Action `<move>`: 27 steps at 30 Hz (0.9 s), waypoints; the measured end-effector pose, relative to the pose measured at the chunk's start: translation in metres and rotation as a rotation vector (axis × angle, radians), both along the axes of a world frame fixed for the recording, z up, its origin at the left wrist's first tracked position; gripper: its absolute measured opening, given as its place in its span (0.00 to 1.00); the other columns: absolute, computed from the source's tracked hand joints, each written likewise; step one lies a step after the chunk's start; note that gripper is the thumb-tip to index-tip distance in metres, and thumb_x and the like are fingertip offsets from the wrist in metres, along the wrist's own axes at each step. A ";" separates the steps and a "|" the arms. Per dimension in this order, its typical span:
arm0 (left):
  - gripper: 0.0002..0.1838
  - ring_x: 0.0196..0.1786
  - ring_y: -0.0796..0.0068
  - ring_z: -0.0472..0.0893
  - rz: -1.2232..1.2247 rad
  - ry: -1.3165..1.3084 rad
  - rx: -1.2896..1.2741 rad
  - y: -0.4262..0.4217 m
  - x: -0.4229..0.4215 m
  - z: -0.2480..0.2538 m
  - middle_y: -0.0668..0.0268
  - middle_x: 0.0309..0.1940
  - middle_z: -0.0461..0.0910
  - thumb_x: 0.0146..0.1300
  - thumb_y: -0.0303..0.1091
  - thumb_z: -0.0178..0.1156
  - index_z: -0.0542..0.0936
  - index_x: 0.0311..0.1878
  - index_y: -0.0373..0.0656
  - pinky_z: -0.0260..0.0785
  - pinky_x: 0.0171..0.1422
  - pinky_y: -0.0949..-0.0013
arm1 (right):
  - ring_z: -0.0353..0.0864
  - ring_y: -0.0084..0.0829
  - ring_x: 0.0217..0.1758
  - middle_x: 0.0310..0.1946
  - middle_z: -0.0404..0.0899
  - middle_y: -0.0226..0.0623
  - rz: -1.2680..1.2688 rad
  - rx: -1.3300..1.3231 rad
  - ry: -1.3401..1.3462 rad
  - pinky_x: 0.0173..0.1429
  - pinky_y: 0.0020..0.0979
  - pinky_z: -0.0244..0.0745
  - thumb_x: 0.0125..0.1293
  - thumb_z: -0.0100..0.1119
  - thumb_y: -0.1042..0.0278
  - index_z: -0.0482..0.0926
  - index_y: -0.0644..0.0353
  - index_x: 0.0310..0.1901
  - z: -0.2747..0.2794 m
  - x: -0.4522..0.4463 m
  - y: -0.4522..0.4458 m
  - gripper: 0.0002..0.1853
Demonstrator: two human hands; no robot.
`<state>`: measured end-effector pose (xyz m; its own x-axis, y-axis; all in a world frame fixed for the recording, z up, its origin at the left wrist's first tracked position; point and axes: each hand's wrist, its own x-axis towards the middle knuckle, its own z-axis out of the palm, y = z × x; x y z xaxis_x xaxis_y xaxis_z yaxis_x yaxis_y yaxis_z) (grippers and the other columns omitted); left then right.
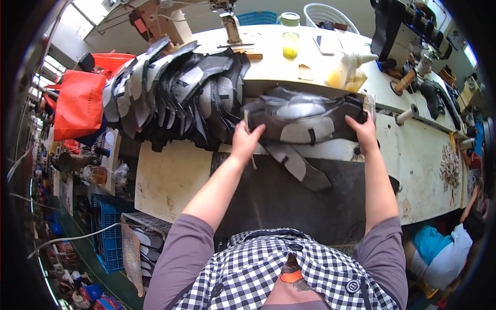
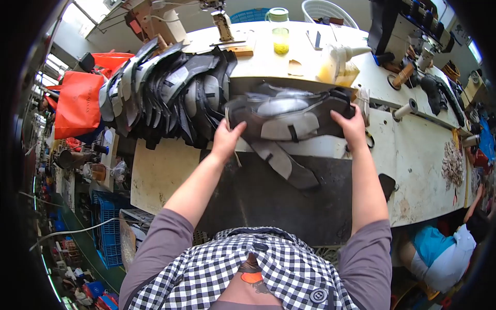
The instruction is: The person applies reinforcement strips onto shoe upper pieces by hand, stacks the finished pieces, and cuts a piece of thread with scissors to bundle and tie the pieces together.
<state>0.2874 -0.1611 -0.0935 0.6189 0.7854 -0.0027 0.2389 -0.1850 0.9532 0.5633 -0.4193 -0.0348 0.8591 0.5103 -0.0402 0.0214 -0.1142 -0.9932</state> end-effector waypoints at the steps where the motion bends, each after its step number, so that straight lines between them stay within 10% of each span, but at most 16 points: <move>1: 0.31 0.53 0.58 0.76 0.051 0.097 0.093 -0.002 0.010 0.017 0.52 0.51 0.75 0.57 0.45 0.71 0.73 0.59 0.37 0.68 0.62 0.63 | 0.81 0.29 0.45 0.46 0.81 0.41 -0.002 -0.052 -0.015 0.51 0.30 0.78 0.55 0.76 0.61 0.69 0.65 0.56 -0.006 0.014 -0.004 0.32; 6: 0.35 0.54 0.61 0.75 0.115 0.206 0.121 -0.001 0.013 0.009 0.52 0.52 0.72 0.52 0.45 0.74 0.73 0.57 0.34 0.69 0.59 0.61 | 0.78 0.38 0.52 0.50 0.78 0.46 -0.086 -0.394 0.230 0.58 0.35 0.73 0.59 0.70 0.48 0.68 0.68 0.61 -0.019 0.000 -0.031 0.38; 10: 0.14 0.37 0.78 0.78 -0.114 0.203 -0.161 -0.037 -0.008 -0.005 0.68 0.33 0.80 0.62 0.36 0.67 0.80 0.45 0.36 0.71 0.47 0.72 | 0.70 0.46 0.63 0.59 0.71 0.52 -0.118 -0.679 -0.436 0.64 0.40 0.67 0.58 0.69 0.51 0.65 0.62 0.65 -0.051 -0.073 -0.046 0.38; 12: 0.10 0.36 0.80 0.78 -0.095 0.235 -0.269 -0.055 -0.004 -0.013 0.68 0.32 0.81 0.65 0.35 0.65 0.81 0.41 0.37 0.71 0.46 0.73 | 0.68 0.46 0.62 0.60 0.69 0.49 0.267 -0.628 -0.428 0.65 0.42 0.65 0.54 0.72 0.48 0.63 0.61 0.66 -0.056 -0.125 -0.033 0.43; 16: 0.12 0.37 0.80 0.79 -0.178 0.109 -0.281 -0.070 0.026 0.007 0.67 0.32 0.82 0.65 0.35 0.64 0.81 0.43 0.36 0.71 0.45 0.74 | 0.68 0.47 0.60 0.58 0.67 0.44 0.170 -0.551 -0.826 0.66 0.48 0.59 0.42 0.78 0.42 0.60 0.57 0.68 -0.061 -0.186 0.026 0.55; 20: 0.15 0.48 0.74 0.82 -0.365 0.081 0.088 -0.052 0.059 0.015 0.62 0.44 0.85 0.65 0.36 0.63 0.81 0.52 0.38 0.72 0.55 0.70 | 0.68 0.49 0.61 0.57 0.67 0.46 0.359 -0.655 -0.662 0.67 0.48 0.60 0.43 0.75 0.59 0.61 0.56 0.67 -0.060 -0.191 0.039 0.48; 24: 0.16 0.42 0.78 0.81 -0.447 0.165 -0.009 -0.025 0.068 0.044 0.68 0.48 0.84 0.66 0.35 0.61 0.80 0.56 0.44 0.73 0.46 0.73 | 0.69 0.48 0.62 0.50 0.73 0.44 1.047 -0.508 -0.510 0.70 0.47 0.60 0.42 0.70 0.64 0.74 0.54 0.60 0.021 -0.190 0.012 0.37; 27: 0.13 0.38 0.83 0.78 -0.456 0.159 -0.261 -0.009 0.062 0.055 0.66 0.42 0.84 0.69 0.34 0.58 0.81 0.54 0.43 0.71 0.37 0.75 | 0.68 0.43 0.63 0.51 0.74 0.39 0.969 -0.491 -0.868 0.74 0.50 0.50 0.39 0.69 0.66 0.75 0.51 0.60 0.089 -0.161 0.001 0.38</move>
